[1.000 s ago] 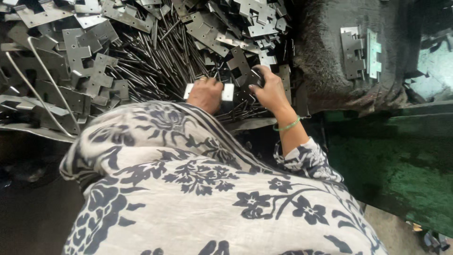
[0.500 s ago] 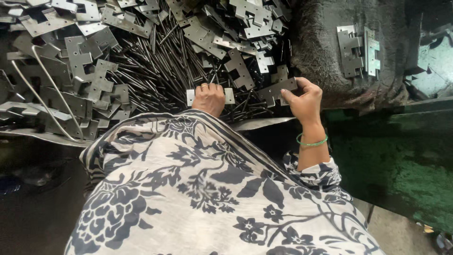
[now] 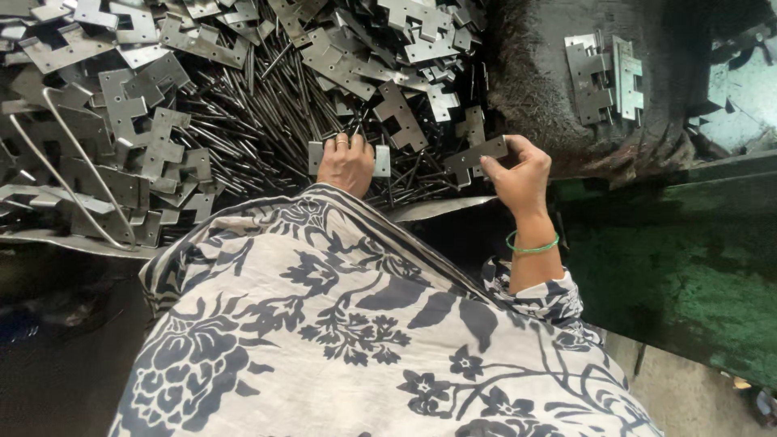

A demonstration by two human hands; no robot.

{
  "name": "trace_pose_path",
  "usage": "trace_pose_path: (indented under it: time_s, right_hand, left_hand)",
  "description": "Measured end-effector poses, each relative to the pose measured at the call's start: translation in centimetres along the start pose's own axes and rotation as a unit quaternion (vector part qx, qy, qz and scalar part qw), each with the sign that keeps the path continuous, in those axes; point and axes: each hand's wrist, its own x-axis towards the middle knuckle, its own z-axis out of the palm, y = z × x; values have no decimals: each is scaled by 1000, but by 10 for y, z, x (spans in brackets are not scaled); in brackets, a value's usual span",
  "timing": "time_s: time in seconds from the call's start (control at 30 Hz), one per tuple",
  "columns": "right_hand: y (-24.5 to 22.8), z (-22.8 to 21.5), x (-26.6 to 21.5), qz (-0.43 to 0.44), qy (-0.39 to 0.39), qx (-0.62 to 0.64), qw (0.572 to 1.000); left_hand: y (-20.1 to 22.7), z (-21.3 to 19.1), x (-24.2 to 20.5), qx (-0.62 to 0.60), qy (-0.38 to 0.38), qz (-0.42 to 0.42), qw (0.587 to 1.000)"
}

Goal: The person repeatedly picks up small metal brackets and rods from a large pile, briefly separates them, and places them back into the pile. The hands work continuously over the mixed heap without using any tools.

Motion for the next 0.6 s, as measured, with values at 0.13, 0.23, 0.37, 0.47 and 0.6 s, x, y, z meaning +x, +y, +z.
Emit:
trace_pose_path:
  time_s: [0.13, 0.23, 0.37, 0.47, 0.6]
  right_hand:
    - [-2, 9, 1, -4, 7, -1, 1000]
    - [-6, 12, -5, -5, 13, -19, 1000]
    - [-10, 3, -10, -4, 16, 25, 1000]
    - [-7, -13, -13, 15, 39, 114, 993]
    - [-3, -28, -16, 90, 64, 353, 929]
  left_hand:
    - [-11, -8, 11, -22, 5, -68, 997]
    - [-20, -8, 18, -32, 32, 88, 995]
    - [-34, -7, 24, -33, -66, 133, 988]
    - [-35, -6, 32, -39, 23, 144, 989]
    - [-31, -14, 42, -270, 145, 28, 951]
